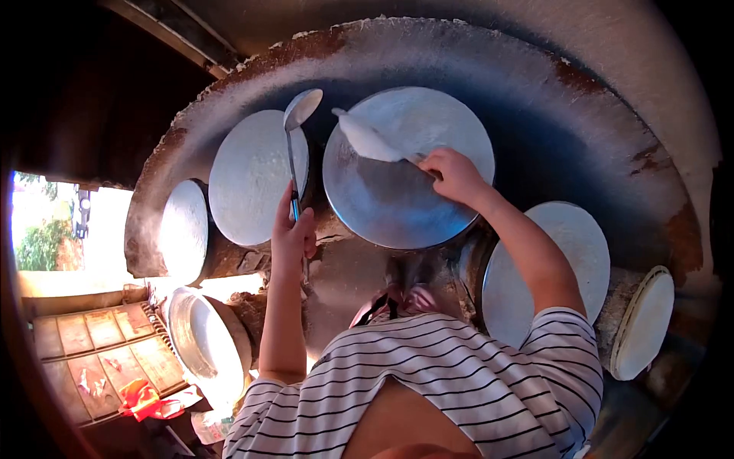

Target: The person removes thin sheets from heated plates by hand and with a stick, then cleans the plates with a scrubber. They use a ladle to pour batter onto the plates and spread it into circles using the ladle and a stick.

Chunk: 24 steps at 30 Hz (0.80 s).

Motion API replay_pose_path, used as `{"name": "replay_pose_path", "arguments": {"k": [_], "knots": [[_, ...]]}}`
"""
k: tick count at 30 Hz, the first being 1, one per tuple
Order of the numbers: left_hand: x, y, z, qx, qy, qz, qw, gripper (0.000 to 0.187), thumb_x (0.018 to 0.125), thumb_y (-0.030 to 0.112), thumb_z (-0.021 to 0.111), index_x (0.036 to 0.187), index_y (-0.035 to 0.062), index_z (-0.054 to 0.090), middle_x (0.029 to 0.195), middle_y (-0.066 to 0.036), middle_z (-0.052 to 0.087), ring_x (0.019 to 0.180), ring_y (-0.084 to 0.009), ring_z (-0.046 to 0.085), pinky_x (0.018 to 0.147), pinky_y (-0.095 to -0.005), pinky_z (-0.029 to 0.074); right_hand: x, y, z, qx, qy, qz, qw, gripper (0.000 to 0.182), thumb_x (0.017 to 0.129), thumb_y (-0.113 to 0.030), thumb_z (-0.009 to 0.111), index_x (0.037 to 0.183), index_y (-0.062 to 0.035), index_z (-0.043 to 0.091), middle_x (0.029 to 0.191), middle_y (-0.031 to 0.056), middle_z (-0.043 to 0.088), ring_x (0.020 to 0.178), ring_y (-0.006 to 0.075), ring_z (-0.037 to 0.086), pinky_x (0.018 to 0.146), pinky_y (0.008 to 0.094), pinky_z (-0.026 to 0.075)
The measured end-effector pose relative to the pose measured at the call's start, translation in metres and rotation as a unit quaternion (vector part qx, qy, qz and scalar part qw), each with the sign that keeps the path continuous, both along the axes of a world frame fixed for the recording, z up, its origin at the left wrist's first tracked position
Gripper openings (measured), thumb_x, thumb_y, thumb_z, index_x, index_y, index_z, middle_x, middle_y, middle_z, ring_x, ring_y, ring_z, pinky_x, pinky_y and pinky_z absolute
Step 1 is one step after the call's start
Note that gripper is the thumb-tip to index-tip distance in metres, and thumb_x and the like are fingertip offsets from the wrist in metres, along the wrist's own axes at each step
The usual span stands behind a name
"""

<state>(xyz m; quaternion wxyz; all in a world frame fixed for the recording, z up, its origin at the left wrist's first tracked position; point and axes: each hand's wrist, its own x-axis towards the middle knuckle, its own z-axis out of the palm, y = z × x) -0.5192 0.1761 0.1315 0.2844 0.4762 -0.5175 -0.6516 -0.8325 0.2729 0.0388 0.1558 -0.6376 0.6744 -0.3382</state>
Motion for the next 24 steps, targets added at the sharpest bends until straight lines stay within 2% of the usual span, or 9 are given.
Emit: {"name": "replay_pose_path", "arguments": {"k": [4,5,8,9,13,16,20,21,24], "knots": [[0.013,0.002,0.009,-0.015,-0.032,-0.001,0.999,0.062,0.091,0.006,0.054,0.145,0.0174,0.029,0.055,0.004,0.039,0.041,-0.0046,0.034,0.035,-0.0223,0.027,-0.013,0.015,0.019,-0.044,0.001,0.055,0.998,0.027,0.064,-0.001,0.06,0.089,-0.0066,0.068,0.089,0.0093,0.063,0.093,0.0304,0.057,0.079,0.0401,0.047],[0.011,0.002,0.009,-0.016,-0.031,0.001,0.999,0.061,0.091,0.006,0.054,0.145,0.0172,0.029,0.055,0.004,0.039,0.041,-0.0046,0.034,0.035,-0.0223,0.027,-0.027,0.009,0.026,0.002,0.009,0.05,0.999,0.029,0.063,-0.001,0.059,0.09,-0.0073,0.068,0.09,0.0088,0.063,0.093,0.0305,0.056,0.079,0.0407,0.046],[0.004,0.002,0.005,-0.02,-0.02,0.009,1.0,0.061,0.091,0.006,0.054,0.146,0.0168,0.029,0.055,0.004,0.039,0.04,-0.0046,0.034,0.035,-0.0222,0.027,-0.048,-0.021,0.008,-0.024,0.062,-0.014,0.998,0.029,0.064,-0.001,0.059,0.09,-0.0074,0.068,0.091,0.0087,0.063,0.092,0.0306,0.056,0.079,0.0406,0.046],[0.005,0.0,0.0,-0.022,-0.012,0.008,1.0,0.061,0.091,0.006,0.054,0.146,0.0168,0.029,0.055,0.005,0.039,0.04,-0.0046,0.034,0.035,-0.0223,0.027,-0.039,-0.02,0.007,0.026,0.055,0.015,0.998,0.027,0.065,-0.001,0.058,0.089,-0.0061,0.068,0.092,0.0081,0.063,0.092,0.0302,0.056,0.079,0.04,0.046],[0.015,0.01,0.009,-0.022,-0.058,0.014,0.998,0.061,0.091,0.006,0.054,0.146,0.0169,0.029,0.054,0.005,0.037,0.04,-0.0043,0.032,0.035,-0.0227,0.025,-0.006,0.013,0.001,-0.01,-0.006,0.097,0.995,0.031,0.063,0.002,0.058,0.091,-0.0057,0.069,0.092,0.0075,0.063,0.093,0.0291,0.058,0.079,0.0385,0.048],[0.023,0.009,0.012,-0.032,-0.069,0.002,0.997,0.061,0.091,0.006,0.054,0.146,0.017,0.029,0.055,0.005,0.037,0.04,-0.0037,0.033,0.036,-0.0228,0.026,-0.029,0.017,0.018,0.016,-0.047,0.144,0.988,0.031,0.062,0.001,0.058,0.091,-0.0052,0.069,0.092,0.0082,0.064,0.089,0.0293,0.059,0.079,0.0373,0.048],[0.012,0.008,0.005,-0.022,-0.093,-0.011,0.995,0.061,0.092,0.007,0.053,0.146,0.0178,0.028,0.055,0.005,0.039,0.041,-0.004,0.033,0.036,-0.0227,0.026,-0.036,-0.014,0.012,0.048,-0.13,0.101,0.985,0.034,0.06,0.001,0.06,0.093,-0.0033,0.068,0.091,0.0095,0.063,0.084,0.0244,0.062,0.073,0.0319,0.049],[0.014,0.01,0.003,-0.024,-0.099,-0.015,0.995,0.06,0.092,0.007,0.053,0.146,0.0181,0.028,0.055,0.005,0.039,0.041,-0.004,0.034,0.036,-0.0226,0.026,-0.031,-0.012,0.012,0.038,-0.063,0.142,0.987,0.035,0.06,0.002,0.059,0.093,-0.0028,0.068,0.088,0.0086,0.063,0.081,0.0235,0.061,0.07,0.0321,0.049],[0.041,0.02,0.008,0.004,-0.134,-0.015,0.991,0.059,0.093,0.008,0.052,0.146,0.0182,0.029,0.056,0.005,0.039,0.041,-0.0036,0.034,0.036,-0.0215,0.027,-0.034,0.025,0.017,0.094,-0.099,0.165,0.977,0.035,0.059,0.001,0.062,0.092,-0.0048,0.069,0.085,0.0092,0.063,0.076,0.0246,0.06,0.068,0.0335,0.048]]}}
